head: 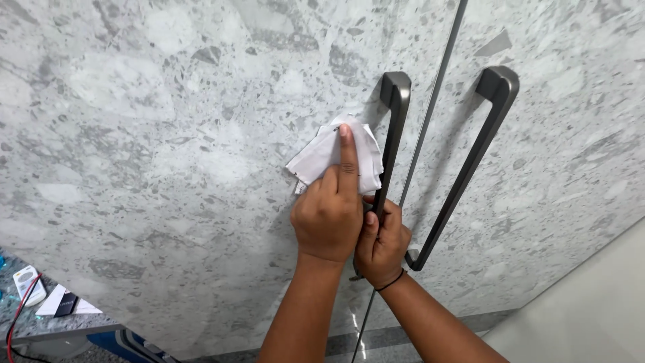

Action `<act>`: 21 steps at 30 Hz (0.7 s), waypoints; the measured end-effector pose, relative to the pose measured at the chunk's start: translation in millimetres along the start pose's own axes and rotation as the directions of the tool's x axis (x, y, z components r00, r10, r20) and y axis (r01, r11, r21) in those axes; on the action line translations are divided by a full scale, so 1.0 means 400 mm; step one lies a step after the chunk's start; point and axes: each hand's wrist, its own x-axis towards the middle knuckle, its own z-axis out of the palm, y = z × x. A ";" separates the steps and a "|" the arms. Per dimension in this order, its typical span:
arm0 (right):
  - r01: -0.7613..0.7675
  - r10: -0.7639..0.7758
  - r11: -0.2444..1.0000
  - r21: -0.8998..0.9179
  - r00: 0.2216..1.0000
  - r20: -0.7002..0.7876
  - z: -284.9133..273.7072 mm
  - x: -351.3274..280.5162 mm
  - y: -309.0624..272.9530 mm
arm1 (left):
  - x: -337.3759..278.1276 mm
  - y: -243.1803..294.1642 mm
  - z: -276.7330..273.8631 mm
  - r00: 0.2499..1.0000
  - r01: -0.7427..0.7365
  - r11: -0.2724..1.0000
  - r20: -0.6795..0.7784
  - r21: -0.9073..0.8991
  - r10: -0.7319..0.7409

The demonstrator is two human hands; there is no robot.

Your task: The person wipes a marble-patterned wall surface with a white paper towel, moving in circular and back-and-forth motions. The person also wipes the vertical metal handles attached to the wall.

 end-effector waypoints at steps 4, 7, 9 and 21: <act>-0.108 0.106 0.993 0.042 0.993 0.054 0.005 -0.002 0.008 | 0.048 -0.001 -0.003 0.999 0.027 1.000 -0.027 -0.009 -0.027; -0.122 0.119 0.991 0.053 0.991 0.067 0.001 -0.005 0.004 | 0.061 0.003 -0.004 0.998 0.043 0.999 -0.055 -0.016 -0.044; -0.112 0.110 0.993 0.035 0.992 0.063 0.002 -0.001 0.002 | 0.060 0.003 -0.003 0.998 0.047 0.999 -0.047 -0.008 -0.048; -0.086 0.087 0.996 -0.028 0.995 0.048 -0.003 -0.001 0.004 | 0.029 0.000 -0.004 0.999 -0.029 0.998 -0.020 0.049 0.030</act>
